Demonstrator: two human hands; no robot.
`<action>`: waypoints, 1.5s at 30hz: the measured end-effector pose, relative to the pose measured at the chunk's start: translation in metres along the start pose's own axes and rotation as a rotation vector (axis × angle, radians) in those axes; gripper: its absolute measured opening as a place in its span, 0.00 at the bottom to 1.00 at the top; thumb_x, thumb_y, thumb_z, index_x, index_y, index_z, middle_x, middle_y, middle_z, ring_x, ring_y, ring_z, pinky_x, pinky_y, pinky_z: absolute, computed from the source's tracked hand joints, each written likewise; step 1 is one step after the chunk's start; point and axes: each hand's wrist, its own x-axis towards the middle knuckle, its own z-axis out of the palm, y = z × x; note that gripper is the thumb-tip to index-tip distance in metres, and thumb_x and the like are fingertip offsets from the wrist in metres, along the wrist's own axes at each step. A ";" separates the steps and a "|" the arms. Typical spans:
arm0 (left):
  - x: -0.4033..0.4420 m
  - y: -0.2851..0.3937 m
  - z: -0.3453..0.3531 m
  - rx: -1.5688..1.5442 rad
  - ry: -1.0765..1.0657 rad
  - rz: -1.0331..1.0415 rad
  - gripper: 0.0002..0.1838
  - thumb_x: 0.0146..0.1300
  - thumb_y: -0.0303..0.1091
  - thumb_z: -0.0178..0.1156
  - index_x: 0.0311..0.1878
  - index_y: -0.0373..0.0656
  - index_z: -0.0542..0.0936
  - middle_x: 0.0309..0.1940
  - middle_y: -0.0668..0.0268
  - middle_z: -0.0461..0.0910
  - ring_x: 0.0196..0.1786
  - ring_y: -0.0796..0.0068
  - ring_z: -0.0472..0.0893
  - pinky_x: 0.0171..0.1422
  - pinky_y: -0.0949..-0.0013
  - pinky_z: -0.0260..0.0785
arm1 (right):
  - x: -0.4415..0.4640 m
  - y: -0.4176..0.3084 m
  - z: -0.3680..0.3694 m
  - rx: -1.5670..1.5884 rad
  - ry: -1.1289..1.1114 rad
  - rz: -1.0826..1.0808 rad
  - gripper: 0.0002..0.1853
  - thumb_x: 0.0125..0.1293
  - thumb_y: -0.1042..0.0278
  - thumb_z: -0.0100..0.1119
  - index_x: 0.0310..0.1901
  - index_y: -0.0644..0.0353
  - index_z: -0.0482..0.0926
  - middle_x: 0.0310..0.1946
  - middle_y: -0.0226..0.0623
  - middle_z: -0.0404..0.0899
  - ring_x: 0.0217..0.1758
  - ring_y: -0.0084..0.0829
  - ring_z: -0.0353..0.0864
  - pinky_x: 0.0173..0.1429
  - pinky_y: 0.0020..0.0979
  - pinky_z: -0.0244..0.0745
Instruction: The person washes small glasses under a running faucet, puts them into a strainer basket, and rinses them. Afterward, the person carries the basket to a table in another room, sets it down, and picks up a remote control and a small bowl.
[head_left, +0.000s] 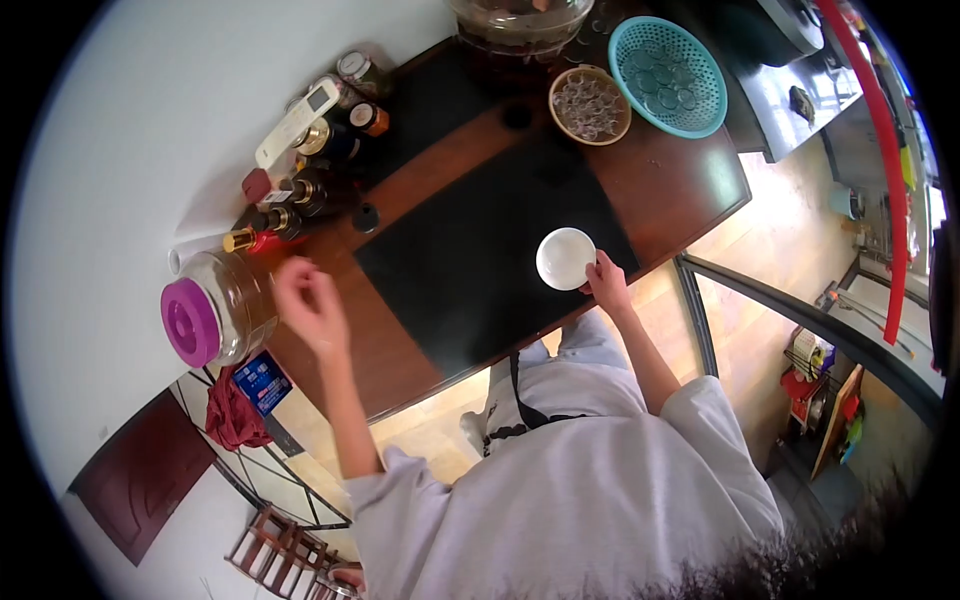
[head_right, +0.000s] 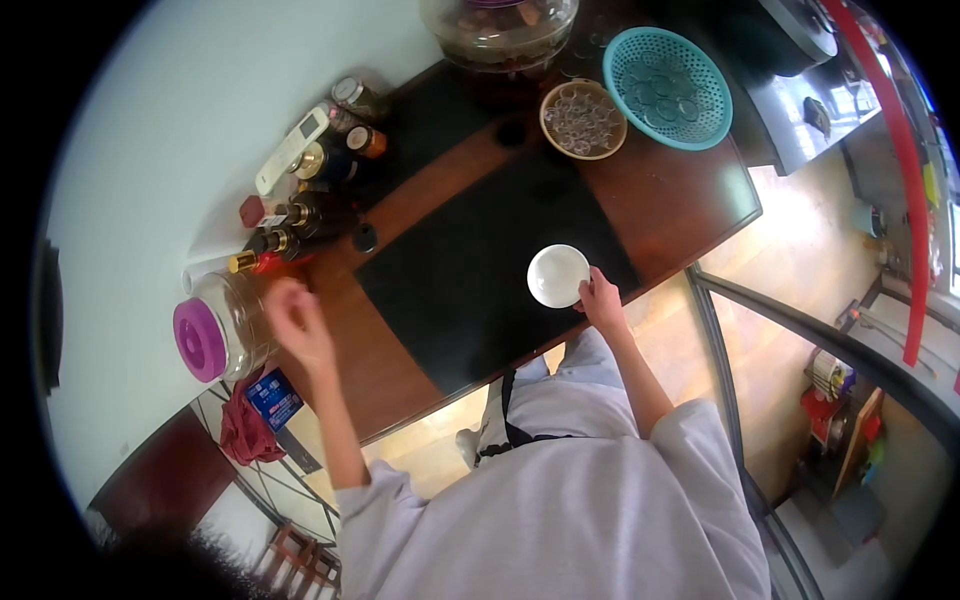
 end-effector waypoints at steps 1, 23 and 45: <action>-0.028 0.008 0.015 -0.087 -0.127 -0.139 0.08 0.65 0.29 0.61 0.46 0.41 0.78 0.42 0.65 0.78 0.41 0.73 0.77 0.47 0.71 0.70 | -0.004 -0.001 -0.005 -0.003 0.010 0.002 0.17 0.72 0.70 0.51 0.59 0.68 0.71 0.29 0.46 0.83 0.28 0.32 0.87 0.33 0.32 0.83; -0.558 -0.021 0.060 0.183 -1.014 -0.604 0.08 0.65 0.39 0.59 0.43 0.48 0.80 0.36 0.57 0.82 0.43 0.54 0.82 0.50 0.55 0.74 | -0.243 0.345 -0.255 0.347 0.390 0.431 0.23 0.61 0.77 0.52 0.58 0.72 0.67 0.36 0.52 0.82 0.26 0.41 0.87 0.27 0.35 0.87; -0.568 0.382 0.531 -0.036 -1.907 0.416 0.12 0.68 0.36 0.57 0.49 0.39 0.80 0.41 0.56 0.84 0.45 0.64 0.82 0.51 0.63 0.75 | -0.516 0.599 -0.273 0.691 1.184 1.074 0.24 0.56 0.78 0.54 0.56 0.70 0.67 0.42 0.60 0.81 0.27 0.49 0.87 0.24 0.41 0.86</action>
